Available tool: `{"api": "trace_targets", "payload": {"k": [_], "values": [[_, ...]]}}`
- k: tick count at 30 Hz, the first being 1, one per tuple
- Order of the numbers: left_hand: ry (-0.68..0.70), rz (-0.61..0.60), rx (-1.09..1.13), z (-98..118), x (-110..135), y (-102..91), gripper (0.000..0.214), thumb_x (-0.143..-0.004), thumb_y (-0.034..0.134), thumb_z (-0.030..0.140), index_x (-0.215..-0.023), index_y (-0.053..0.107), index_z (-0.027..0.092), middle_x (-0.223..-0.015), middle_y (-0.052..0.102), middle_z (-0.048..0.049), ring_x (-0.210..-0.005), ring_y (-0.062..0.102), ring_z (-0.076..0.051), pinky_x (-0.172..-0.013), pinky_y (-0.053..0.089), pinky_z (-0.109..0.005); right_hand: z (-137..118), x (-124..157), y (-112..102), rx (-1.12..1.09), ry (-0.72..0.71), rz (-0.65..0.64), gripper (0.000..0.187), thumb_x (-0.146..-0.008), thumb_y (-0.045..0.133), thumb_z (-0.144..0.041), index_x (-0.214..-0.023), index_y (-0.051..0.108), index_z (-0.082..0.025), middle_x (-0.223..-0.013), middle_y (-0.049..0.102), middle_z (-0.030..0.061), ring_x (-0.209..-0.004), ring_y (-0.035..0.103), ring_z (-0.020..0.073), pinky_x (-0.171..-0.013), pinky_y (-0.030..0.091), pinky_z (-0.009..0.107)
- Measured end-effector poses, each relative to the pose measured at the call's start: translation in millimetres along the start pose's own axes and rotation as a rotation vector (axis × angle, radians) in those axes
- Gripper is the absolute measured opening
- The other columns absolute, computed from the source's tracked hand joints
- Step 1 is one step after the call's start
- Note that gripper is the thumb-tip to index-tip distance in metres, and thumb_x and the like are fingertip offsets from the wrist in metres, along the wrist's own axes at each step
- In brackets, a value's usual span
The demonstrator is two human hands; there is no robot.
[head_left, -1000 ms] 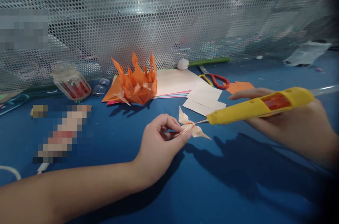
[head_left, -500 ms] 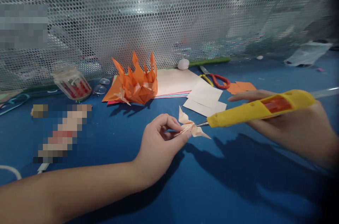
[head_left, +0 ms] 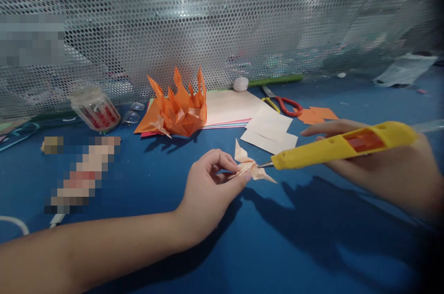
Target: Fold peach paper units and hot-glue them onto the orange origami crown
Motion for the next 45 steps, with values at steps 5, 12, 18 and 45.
{"api": "trace_targets", "payload": {"k": [5,12,18,45], "values": [[0.009,-0.006,0.014,2,0,1.0,0.027,-0.065,0.080,0.021,-0.060,0.054,0.019,-0.067,0.060,0.0032,-0.069,0.065,-0.011,-0.065,0.054,-0.019,0,1,1,-0.038,0.077,-0.007,0.035,-0.101,0.041,-0.052,-0.095,0.066,-0.028,-0.083,0.081,-0.0021,-0.052,0.072,0.0169,-0.042,0.046,0.027],[0.007,0.002,0.009,2,-2,1.0,0.028,-0.065,0.081,0.019,-0.059,0.054,0.018,-0.069,0.059,0.0033,-0.065,0.061,-0.009,-0.062,0.051,-0.019,6,5,6,-0.190,0.138,-0.054,0.023,-0.093,0.052,-0.045,-0.096,0.068,-0.028,-0.087,0.080,-0.0025,-0.064,0.076,0.0185,-0.053,0.054,0.027],[0.008,0.007,0.005,2,-1,-0.6,0.027,-0.065,0.082,0.019,-0.059,0.055,0.018,-0.070,0.058,0.0031,-0.067,0.061,-0.009,-0.062,0.050,-0.018,3,1,2,-0.149,0.098,-0.001,0.019,-0.092,0.052,-0.041,-0.092,0.066,-0.028,-0.083,0.079,-0.0043,-0.058,0.074,0.0161,-0.050,0.051,0.025],[-0.031,-0.009,0.068,1,-2,1.0,0.028,-0.067,0.083,0.021,-0.061,0.055,0.019,-0.072,0.067,0.0019,-0.081,0.074,-0.016,-0.074,0.058,-0.025,-6,-11,-4,-0.238,0.090,-0.062,0.011,-0.086,0.056,-0.031,-0.086,0.067,-0.028,-0.071,0.077,-0.0062,-0.049,0.070,0.0143,-0.046,0.049,0.023]]}}
Point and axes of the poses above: each hand's wrist, its own x-axis away from the middle knuckle, its own y-axis out of the palm, z = x × y, the point moved 3 cm from there along -x, towards the middle knuckle
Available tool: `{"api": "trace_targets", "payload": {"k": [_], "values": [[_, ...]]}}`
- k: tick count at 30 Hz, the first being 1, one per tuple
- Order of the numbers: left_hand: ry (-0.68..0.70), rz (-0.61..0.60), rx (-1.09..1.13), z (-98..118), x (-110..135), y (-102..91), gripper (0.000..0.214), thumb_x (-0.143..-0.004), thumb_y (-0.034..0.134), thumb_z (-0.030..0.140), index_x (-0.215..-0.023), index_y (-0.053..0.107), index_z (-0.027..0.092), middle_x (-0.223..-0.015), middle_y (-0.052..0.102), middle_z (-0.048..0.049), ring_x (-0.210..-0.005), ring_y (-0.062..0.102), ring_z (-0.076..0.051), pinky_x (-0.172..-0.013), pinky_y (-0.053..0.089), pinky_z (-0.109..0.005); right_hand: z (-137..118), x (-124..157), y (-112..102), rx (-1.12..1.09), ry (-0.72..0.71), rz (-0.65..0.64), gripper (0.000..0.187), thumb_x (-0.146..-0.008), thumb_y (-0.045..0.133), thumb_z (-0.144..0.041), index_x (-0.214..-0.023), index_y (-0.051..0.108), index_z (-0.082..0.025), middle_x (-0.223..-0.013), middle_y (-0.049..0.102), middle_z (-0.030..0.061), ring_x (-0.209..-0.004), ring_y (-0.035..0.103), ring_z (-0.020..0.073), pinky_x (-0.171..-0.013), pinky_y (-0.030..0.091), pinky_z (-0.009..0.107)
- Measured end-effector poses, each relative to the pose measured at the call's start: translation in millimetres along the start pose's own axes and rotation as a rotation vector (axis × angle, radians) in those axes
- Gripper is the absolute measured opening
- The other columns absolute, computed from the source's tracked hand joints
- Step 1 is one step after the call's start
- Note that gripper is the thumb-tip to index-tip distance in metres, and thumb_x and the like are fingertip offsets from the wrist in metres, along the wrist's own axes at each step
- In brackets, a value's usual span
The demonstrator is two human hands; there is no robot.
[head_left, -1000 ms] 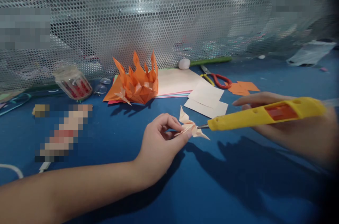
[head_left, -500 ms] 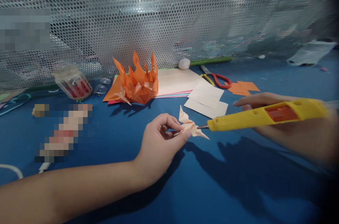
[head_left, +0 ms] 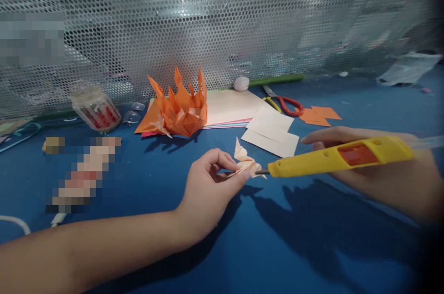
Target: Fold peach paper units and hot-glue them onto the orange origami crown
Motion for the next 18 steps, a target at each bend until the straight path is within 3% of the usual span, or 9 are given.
{"api": "trace_targets", "payload": {"k": [7,12,16,18], "values": [[0.018,0.021,-0.037,2,0,-0.8,0.027,-0.066,0.081,0.019,-0.060,0.055,0.021,-0.069,0.064,0.0020,-0.080,0.072,-0.018,-0.073,0.058,-0.028,3,3,5,-0.048,0.040,-0.037,0.014,-0.083,0.057,-0.036,-0.083,0.068,-0.028,-0.070,0.077,-0.0062,-0.048,0.070,0.0158,-0.045,0.051,0.024],[0.032,0.014,-0.038,2,1,-1.0,0.025,-0.067,0.080,0.019,-0.060,0.055,0.021,-0.069,0.063,0.0020,-0.079,0.071,-0.017,-0.072,0.058,-0.028,4,4,7,-0.162,-0.012,-0.152,0.012,-0.083,0.062,-0.034,-0.087,0.071,-0.027,-0.055,0.068,-0.0085,-0.034,0.057,0.0103,-0.034,0.042,0.020],[0.028,0.007,-0.029,2,0,-0.5,0.027,-0.066,0.080,0.020,-0.060,0.054,0.021,-0.070,0.065,0.0011,-0.078,0.071,-0.018,-0.072,0.058,-0.029,7,4,6,-0.251,-0.096,-0.243,0.014,-0.082,0.064,-0.027,-0.093,0.072,-0.027,-0.072,0.077,-0.0056,-0.047,0.067,0.0109,-0.043,0.050,0.019],[0.026,0.013,-0.030,1,0,-1.0,0.028,-0.066,0.081,0.021,-0.060,0.054,0.021,-0.070,0.064,0.0018,-0.078,0.070,-0.017,-0.072,0.057,-0.028,11,7,9,-0.329,-0.106,-0.357,0.017,-0.084,0.064,-0.029,-0.098,0.073,-0.028,-0.081,0.080,-0.0046,-0.056,0.072,0.0123,-0.051,0.055,0.019]]}}
Point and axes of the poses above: each hand's wrist, its own x-axis away from the middle knuckle, its own y-axis out of the palm, z = x × y, the point moved 3 cm from there along -x, towards the middle knuckle
